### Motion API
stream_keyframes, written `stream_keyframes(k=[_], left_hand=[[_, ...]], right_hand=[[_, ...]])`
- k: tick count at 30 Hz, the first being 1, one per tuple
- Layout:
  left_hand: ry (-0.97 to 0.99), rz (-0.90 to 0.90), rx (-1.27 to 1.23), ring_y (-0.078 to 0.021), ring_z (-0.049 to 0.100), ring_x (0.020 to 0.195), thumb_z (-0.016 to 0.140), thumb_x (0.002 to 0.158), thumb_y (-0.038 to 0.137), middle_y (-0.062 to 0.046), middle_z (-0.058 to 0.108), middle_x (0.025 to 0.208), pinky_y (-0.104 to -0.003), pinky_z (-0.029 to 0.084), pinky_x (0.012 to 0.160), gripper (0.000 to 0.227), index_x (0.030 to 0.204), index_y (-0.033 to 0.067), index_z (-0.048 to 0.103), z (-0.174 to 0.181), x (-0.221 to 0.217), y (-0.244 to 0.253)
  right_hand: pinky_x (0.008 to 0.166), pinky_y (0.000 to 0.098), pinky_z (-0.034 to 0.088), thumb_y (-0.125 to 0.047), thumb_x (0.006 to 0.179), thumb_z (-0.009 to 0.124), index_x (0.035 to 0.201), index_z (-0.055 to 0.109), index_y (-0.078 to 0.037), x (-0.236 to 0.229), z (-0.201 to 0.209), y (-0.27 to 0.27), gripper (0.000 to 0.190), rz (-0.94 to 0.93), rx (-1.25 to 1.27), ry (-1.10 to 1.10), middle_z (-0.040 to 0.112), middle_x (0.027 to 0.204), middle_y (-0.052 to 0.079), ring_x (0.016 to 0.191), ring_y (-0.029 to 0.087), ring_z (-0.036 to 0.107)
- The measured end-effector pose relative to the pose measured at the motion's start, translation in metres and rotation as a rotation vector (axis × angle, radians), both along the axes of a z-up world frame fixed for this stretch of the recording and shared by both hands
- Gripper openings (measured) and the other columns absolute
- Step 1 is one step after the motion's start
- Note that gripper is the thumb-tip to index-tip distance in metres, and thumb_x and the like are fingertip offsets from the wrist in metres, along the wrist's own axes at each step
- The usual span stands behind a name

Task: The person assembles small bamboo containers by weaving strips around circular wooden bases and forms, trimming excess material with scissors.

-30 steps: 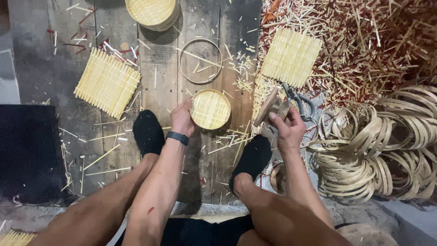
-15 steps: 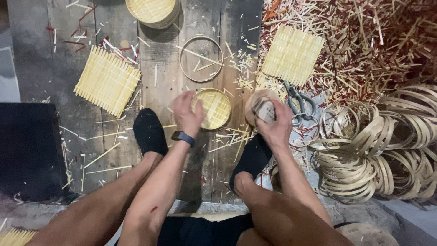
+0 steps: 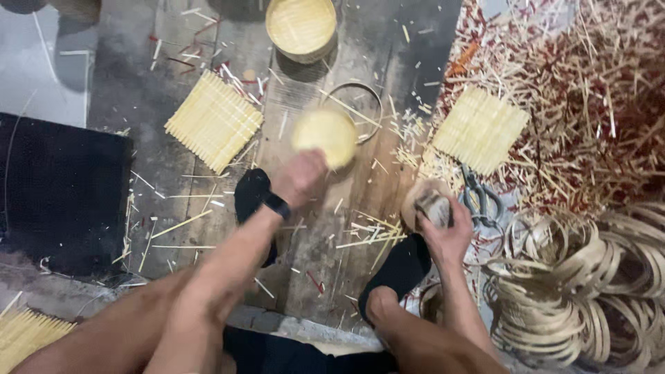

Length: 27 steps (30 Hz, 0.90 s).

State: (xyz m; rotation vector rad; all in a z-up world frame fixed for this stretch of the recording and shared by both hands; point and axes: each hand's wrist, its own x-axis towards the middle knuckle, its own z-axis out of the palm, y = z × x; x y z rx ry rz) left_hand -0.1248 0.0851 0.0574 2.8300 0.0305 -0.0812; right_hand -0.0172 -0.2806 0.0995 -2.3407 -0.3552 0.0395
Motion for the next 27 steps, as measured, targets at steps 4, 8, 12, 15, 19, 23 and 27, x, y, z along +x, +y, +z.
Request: stream_keyframes(k=[4, 8, 12, 15, 19, 23, 27], left_hand=[[-0.418, 0.268, -0.036, -0.0348, 0.063, 0.12, 0.07, 0.081, 0.001, -0.016, 0.071, 0.119, -0.045, 0.049, 0.108, 0.033, 0.113, 0.0064, 0.069, 0.025, 0.036, 0.1], [-0.531, 0.243, 0.031, -0.0346, 0.062, 0.128, 0.069, 0.083, -0.005, -0.015, 0.071, 0.129, -0.044, 0.048, 0.114, 0.037, 0.119, 0.0032, 0.071, 0.039, 0.082, 0.145], [-0.474, 0.089, 0.031, -0.037, 0.06, 0.126, 0.068, 0.077, 0.003, -0.018, 0.069, 0.126, -0.048, 0.046, 0.111, 0.036, 0.113, 0.0002, 0.071, 0.029, 0.143, 0.158], [-0.415, 0.09, 0.093, -0.0331, 0.06, 0.128, 0.064, 0.088, 0.001, -0.014, 0.07, 0.128, -0.046, 0.046, 0.113, 0.025, 0.112, 0.0048, 0.072, 0.011, 0.17, 0.153], [-0.335, 0.101, 0.094, -0.0345, 0.061, 0.123, 0.062, 0.079, 0.001, -0.016, 0.071, 0.123, -0.046, 0.047, 0.107, 0.032, 0.11, 0.0024, 0.072, -0.004, 0.18, 0.148], [-0.345, 0.101, 0.11, -0.0349, 0.063, 0.122, 0.063, 0.078, 0.002, -0.015, 0.071, 0.122, -0.046, 0.047, 0.105, 0.031, 0.107, 0.0023, 0.072, -0.009, 0.181, 0.148], [-0.347, 0.138, 0.087, -0.0344, 0.063, 0.123, 0.063, 0.079, 0.002, -0.015, 0.071, 0.122, -0.046, 0.048, 0.107, 0.03, 0.107, 0.002, 0.072, -0.011, 0.178, 0.146]], right_hand=[[0.098, 0.0418, 0.052, -0.023, 0.071, 0.092, 0.125, 0.067, 0.002, -0.006, 0.006, -0.01, 0.065, -0.027, -0.07, 0.006, 0.068, 0.117, 0.021, 0.108, 0.035, 0.066], [0.093, 0.0393, 0.053, -0.023, 0.072, 0.089, 0.124, 0.068, 0.001, -0.007, 0.013, -0.011, 0.062, -0.067, -0.103, 0.069, 0.068, 0.113, 0.018, 0.103, 0.031, 0.068], [0.089, 0.0389, 0.053, -0.023, 0.069, 0.09, 0.125, 0.068, -0.002, -0.002, 0.017, -0.01, 0.063, -0.114, -0.175, 0.138, 0.067, 0.106, 0.016, 0.098, 0.029, 0.067], [0.088, 0.038, 0.053, -0.024, 0.069, 0.09, 0.124, 0.068, -0.003, 0.0, 0.019, -0.009, 0.063, -0.105, -0.172, 0.156, 0.066, 0.105, 0.015, 0.097, 0.028, 0.067], [0.088, 0.0373, 0.053, -0.023, 0.07, 0.09, 0.125, 0.067, -0.003, 0.001, 0.023, -0.008, 0.063, -0.101, -0.151, 0.174, 0.066, 0.106, 0.013, 0.098, 0.026, 0.067], [0.089, 0.0354, 0.054, -0.024, 0.071, 0.09, 0.127, 0.067, -0.003, 0.004, 0.025, -0.008, 0.064, -0.1, -0.147, 0.205, 0.066, 0.107, 0.012, 0.099, 0.025, 0.067], [0.09, 0.0355, 0.053, -0.024, 0.071, 0.091, 0.124, 0.068, -0.002, 0.005, 0.028, -0.006, 0.062, -0.086, -0.131, 0.158, 0.067, 0.108, 0.014, 0.099, 0.025, 0.067]])
